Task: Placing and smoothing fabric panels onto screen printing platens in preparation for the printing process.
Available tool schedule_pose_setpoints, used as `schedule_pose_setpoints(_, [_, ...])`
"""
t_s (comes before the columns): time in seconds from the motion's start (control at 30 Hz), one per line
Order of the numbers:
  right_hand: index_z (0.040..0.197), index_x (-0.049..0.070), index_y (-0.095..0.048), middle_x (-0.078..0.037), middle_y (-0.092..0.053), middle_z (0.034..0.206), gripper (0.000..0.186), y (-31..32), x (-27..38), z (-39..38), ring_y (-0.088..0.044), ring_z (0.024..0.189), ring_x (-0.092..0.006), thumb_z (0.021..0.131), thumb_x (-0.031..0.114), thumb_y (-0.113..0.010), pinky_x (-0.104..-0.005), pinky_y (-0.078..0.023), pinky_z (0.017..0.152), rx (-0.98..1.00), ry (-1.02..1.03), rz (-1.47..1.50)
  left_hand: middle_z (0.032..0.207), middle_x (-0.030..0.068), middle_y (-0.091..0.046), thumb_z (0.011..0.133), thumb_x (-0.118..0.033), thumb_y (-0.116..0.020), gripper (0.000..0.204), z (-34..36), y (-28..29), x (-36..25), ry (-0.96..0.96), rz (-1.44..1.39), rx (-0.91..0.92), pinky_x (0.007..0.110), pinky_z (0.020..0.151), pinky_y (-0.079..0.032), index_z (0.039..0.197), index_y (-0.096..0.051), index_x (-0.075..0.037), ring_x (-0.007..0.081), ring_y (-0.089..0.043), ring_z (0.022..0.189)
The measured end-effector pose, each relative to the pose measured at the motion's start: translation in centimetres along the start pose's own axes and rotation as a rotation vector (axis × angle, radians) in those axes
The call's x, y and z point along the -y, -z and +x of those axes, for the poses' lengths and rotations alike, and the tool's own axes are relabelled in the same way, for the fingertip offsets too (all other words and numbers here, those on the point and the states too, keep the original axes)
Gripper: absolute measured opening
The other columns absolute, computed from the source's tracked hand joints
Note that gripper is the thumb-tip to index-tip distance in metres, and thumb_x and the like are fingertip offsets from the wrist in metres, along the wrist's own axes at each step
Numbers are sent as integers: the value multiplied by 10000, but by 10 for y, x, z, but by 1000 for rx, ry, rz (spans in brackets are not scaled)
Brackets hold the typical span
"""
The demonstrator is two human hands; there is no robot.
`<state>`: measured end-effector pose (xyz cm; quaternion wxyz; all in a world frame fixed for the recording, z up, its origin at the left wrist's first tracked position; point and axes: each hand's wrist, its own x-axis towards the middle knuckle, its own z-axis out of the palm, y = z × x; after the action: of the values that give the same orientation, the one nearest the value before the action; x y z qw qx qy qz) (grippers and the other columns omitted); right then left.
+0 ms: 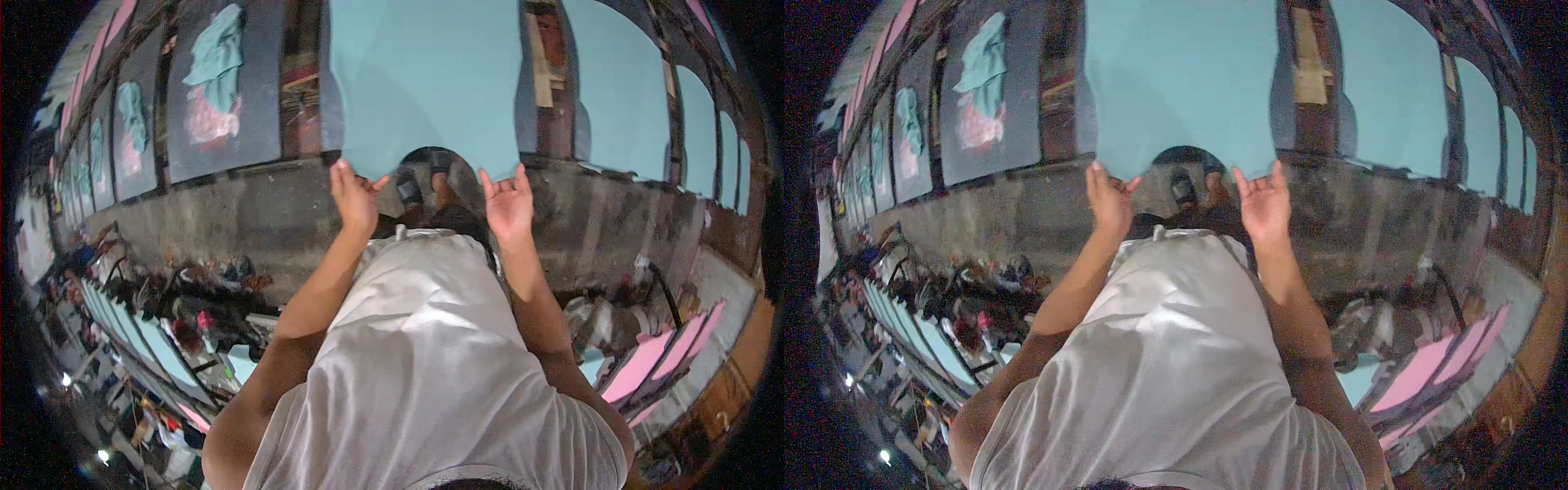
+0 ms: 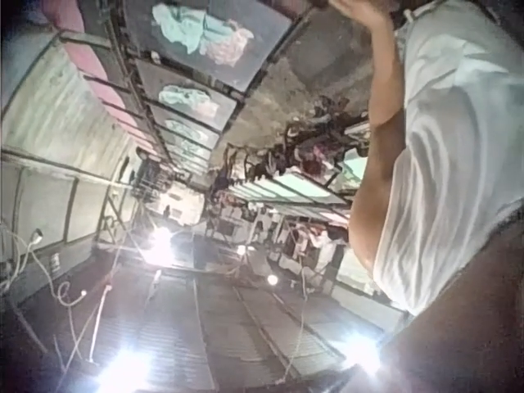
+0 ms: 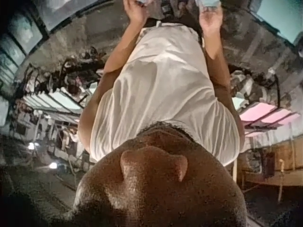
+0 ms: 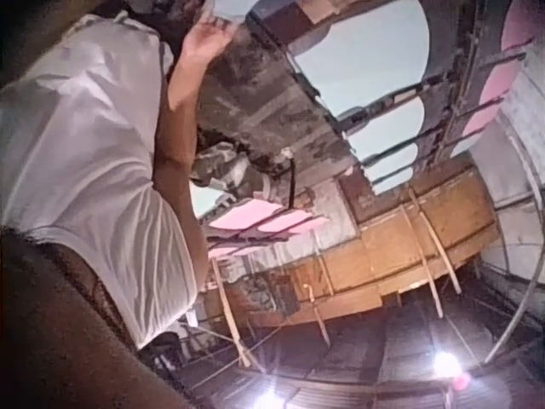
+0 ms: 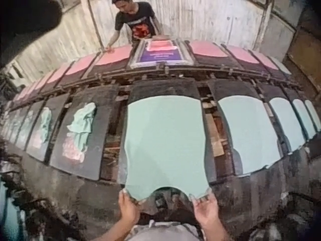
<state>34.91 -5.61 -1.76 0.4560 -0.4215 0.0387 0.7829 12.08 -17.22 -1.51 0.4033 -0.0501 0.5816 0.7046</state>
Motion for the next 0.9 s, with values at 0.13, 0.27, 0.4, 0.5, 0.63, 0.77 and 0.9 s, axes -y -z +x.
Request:
schedule_pose_setpoints(0.13, [1280, 26, -463, -119, -504, 1282, 431, -1, 0, -1, -472, 1246, -264, 962, 295, -572, -503, -364, 1116, 21, -30, 33, 1182, 87, -533, 1026, -396, -398, 350, 3, 8, 2, 16, 0, 14, 361, 756, -561, 1211, -400, -99, 213, -587, 995])
schedule_pose_setpoints(0.27, [1263, 26, -472, -119, -527, 1245, 408, 2, -1, 0, -486, 1234, -263, 967, 292, -561, -496, -364, 1118, 13, -18, 36, 1121, 109, -562, 1039, -380, -357, 331, 9, 10, 9, 5, 7, -4, 373, 727, -587, 1169, -403, -79, 230, -632, 918])
schedule_pose_setpoints(0.4, [1236, 24, -465, -137, -527, 1234, 431, 12, -7, 17, -501, 1213, -297, 954, 333, -566, -491, -398, 1092, 7, -10, 45, 1086, 137, -571, 1029, -380, -392, 335, 20, 14, 26, 44, -2, 29, 383, 717, -578, 1155, -382, -70, 254, -636, 907])
schedule_pose_setpoints(0.5, [1240, 2, -451, -187, -531, 1238, 478, 37, -14, 46, -535, 1166, -325, 939, 352, -577, -481, -433, 1050, -4, -23, -38, 1054, 167, -577, 1013, -354, -453, 327, 35, 39, 49, 143, 100, 29, 377, 707, -567, 1158, -366, -73, 279, -648, 873])
schedule_pose_setpoints(0.63, [1243, -24, -488, -206, -599, 1160, 486, 114, -13, 71, -620, 1034, -313, 937, 342, -580, -433, -522, 910, -150, -61, -568, 1013, 181, -615, 952, -219, -556, 368, 43, 138, 92, 37, 785, 164, 381, 688, -556, 1250, -361, -125, 325, -673, 801])
schedule_pose_setpoints(0.77, [1094, -25, -613, -171, -667, 911, 317, 212, 4, 67, -670, 802, -250, 920, 239, -602, -330, -549, 668, -283, -42, -1063, 1084, 134, -654, 876, -81, -609, 421, 18, 255, 97, 175, 1514, 73, 325, 680, -549, 1259, -438, -116, 249, -667, 909])
schedule_pose_setpoints(0.9, [995, -11, -636, -118, -664, 797, 183, 339, 39, 50, -624, 613, -190, 928, 153, -591, -321, -507, 547, -365, -196, -844, 1028, 83, -632, 865, 15, -589, 401, 32, 331, 107, 416, 621, 40, 356, 673, -555, 1232, -487, -110, 202, -613, 868])
